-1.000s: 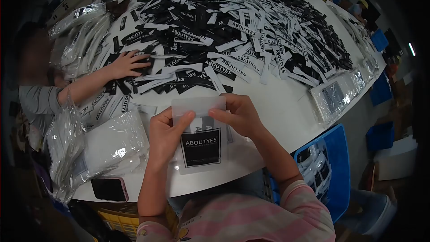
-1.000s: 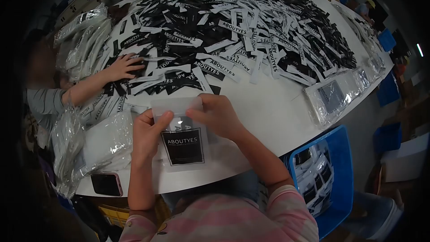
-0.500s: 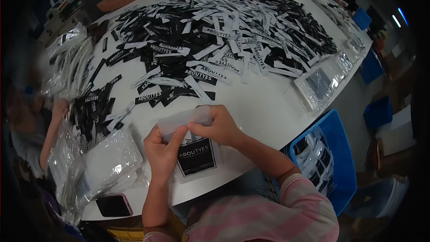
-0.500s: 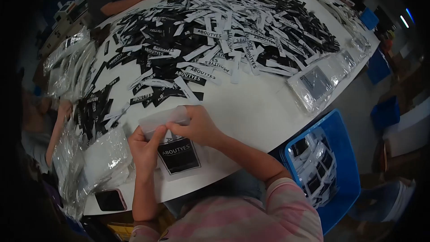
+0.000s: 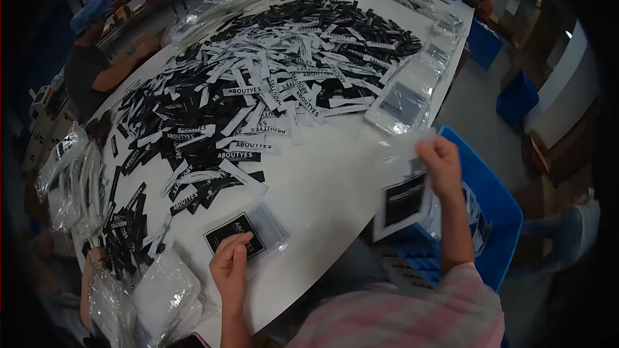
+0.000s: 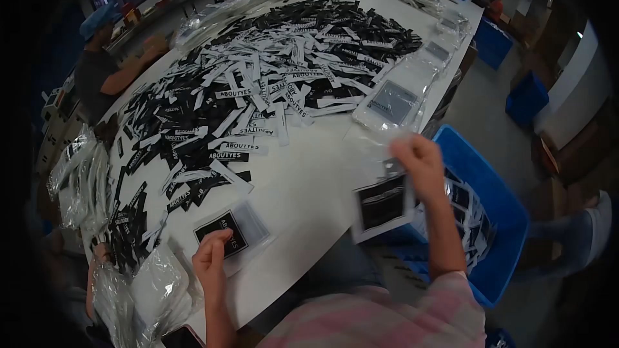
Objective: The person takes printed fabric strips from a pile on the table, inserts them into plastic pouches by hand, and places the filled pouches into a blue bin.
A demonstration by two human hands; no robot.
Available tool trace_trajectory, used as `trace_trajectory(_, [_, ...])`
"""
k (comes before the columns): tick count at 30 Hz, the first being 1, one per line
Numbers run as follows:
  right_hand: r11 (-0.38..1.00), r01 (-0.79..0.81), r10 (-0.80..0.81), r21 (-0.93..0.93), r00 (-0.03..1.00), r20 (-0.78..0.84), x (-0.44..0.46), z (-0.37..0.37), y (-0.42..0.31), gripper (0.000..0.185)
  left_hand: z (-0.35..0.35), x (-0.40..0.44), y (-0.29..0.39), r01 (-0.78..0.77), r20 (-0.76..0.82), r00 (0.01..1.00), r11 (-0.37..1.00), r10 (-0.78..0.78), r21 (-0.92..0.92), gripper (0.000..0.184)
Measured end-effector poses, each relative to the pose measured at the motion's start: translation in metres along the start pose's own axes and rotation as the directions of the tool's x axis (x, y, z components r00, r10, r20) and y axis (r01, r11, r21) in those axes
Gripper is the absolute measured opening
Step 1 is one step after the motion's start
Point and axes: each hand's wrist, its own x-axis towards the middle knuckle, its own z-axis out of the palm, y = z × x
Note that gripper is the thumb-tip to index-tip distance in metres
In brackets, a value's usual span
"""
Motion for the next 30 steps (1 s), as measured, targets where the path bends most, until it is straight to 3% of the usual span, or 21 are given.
trace_trajectory(2, [0.946,-0.016,-0.025,-0.324,0.992,-0.121,0.002,-0.064,0.001,0.027,-0.009,-0.007,-0.011,-0.024,-0.005,1.0,0.969,0.026,0.246,0.016])
trace_trajectory(3, [0.847,-0.077,-0.029,-0.527,0.981,-0.189,0.003,-0.097,0.014,0.026,-0.01,-0.008,-0.014,-0.074,-0.002,0.997,0.936,0.08,0.345,0.013])
trace_trajectory(4, [0.704,-0.143,-0.056,-0.696,0.965,-0.255,0.006,-0.122,0.026,0.027,-0.009,-0.009,-0.014,-0.071,-0.026,0.996,0.945,0.083,0.321,0.013])
trace_trajectory(5, [0.693,-0.114,-0.079,-0.712,0.97,-0.232,0.009,-0.138,0.039,0.027,-0.008,-0.009,-0.014,-0.148,0.001,0.987,0.909,0.16,0.39,0.012])
trace_trajectory(7, [0.684,-0.139,-0.319,-0.716,0.826,-0.465,0.028,-0.142,0.049,0.029,-0.002,-0.005,-0.019,-0.219,-0.002,0.969,0.863,0.247,0.455,0.011])
trace_trajectory(8, [0.686,-0.117,-0.329,-0.718,0.831,-0.449,0.044,-0.133,0.046,0.029,0.001,-0.005,-0.022,-0.279,0.037,0.951,0.805,0.306,0.524,0.011])
trace_trajectory(10, [0.757,0.115,-0.351,-0.643,0.902,-0.251,0.076,-0.063,0.015,0.034,0.003,-0.006,-0.024,-0.361,0.118,0.92,0.691,0.374,0.627,0.011])
trace_trajectory(12, [0.644,0.379,-0.451,-0.664,0.89,0.071,0.12,0.006,0.012,0.037,0.004,-0.007,-0.023,-0.372,0.138,0.916,0.663,0.378,0.65,0.011])
trace_trajectory(14, [0.592,0.553,-0.428,-0.587,0.832,0.353,0.173,0.067,0.033,0.045,0.0,-0.009,-0.026,-0.4,0.188,0.906,0.625,0.378,0.67,0.013])
trace_trajectory(16, [0.416,0.324,-0.177,-0.849,0.945,0.274,0.224,0.112,0.069,0.053,-0.001,-0.009,-0.025,-0.374,0.169,0.917,0.635,0.361,0.676,0.013])
trace_trajectory(17, [0.431,0.2,-0.013,-0.88,0.977,0.215,0.249,0.126,0.084,0.062,-0.001,-0.01,-0.025,-0.375,0.175,0.919,0.653,0.352,0.658,0.014])
trace_trajectory(20, [0.351,-0.036,0.211,-0.936,0.977,0.042,0.296,0.177,0.119,0.074,-0.003,-0.009,-0.028,-0.386,0.199,0.917,0.642,0.346,0.662,0.018])
trace_trajectory(23, [0.493,0.139,0.084,-0.859,0.975,0.206,0.332,0.22,0.157,0.07,-0.003,-0.011,-0.032,-0.368,0.19,0.926,0.662,0.327,0.653,0.019])
trace_trajectory(28, [0.508,0.359,-0.142,-0.783,0.931,0.335,0.297,0.302,0.131,0.057,-0.002,-0.011,-0.033,-0.367,0.215,0.929,0.664,0.302,0.652,0.025])
trace_trajectory(30, [0.53,0.441,-0.127,-0.724,0.886,0.446,0.288,0.335,0.124,0.057,-0.001,-0.011,-0.034,-0.372,0.208,0.925,0.645,0.318,0.667,0.026])
